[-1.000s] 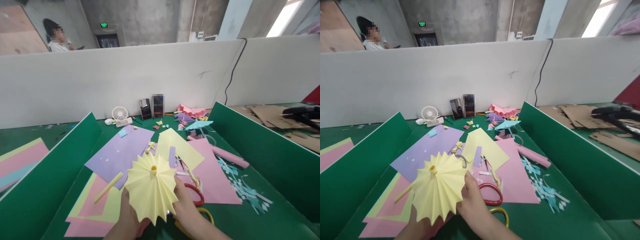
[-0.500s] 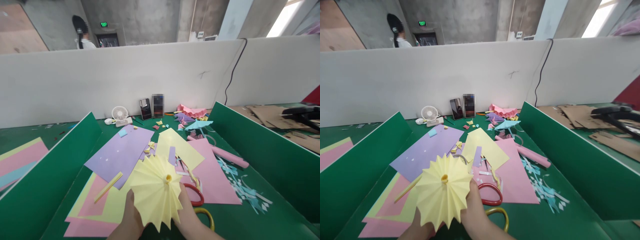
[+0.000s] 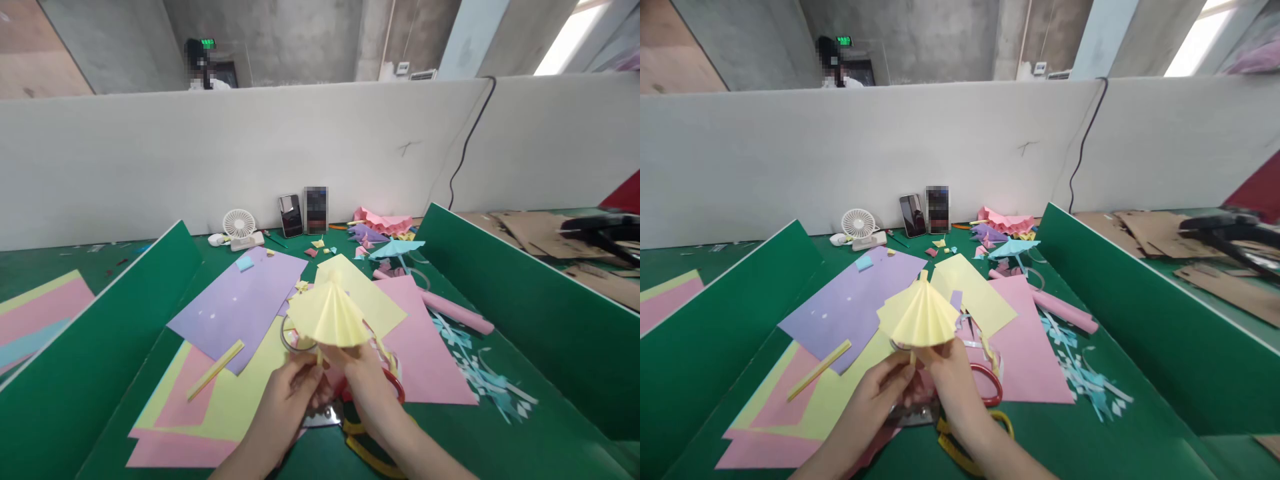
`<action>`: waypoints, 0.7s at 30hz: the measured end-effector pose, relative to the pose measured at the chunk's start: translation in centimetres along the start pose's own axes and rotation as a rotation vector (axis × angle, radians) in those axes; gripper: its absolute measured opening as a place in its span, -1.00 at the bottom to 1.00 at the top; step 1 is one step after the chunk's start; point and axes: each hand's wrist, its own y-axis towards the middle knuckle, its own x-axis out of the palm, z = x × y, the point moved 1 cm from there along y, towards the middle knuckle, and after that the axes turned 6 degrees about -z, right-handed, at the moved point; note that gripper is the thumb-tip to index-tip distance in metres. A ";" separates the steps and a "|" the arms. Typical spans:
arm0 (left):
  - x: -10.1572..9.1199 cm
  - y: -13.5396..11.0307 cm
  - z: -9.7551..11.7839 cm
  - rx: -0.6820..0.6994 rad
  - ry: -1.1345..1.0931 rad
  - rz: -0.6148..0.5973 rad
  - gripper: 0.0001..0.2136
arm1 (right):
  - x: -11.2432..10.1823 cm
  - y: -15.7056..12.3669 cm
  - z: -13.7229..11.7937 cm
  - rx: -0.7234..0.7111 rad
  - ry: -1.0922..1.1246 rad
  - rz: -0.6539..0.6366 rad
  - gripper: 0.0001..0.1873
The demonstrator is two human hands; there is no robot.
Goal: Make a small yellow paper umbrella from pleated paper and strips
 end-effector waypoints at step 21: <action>-0.7 0.3 -0.1 -0.047 -0.333 -0.112 -0.74 | 0.0 0.4 0.0 0.067 0.244 -0.062 -0.77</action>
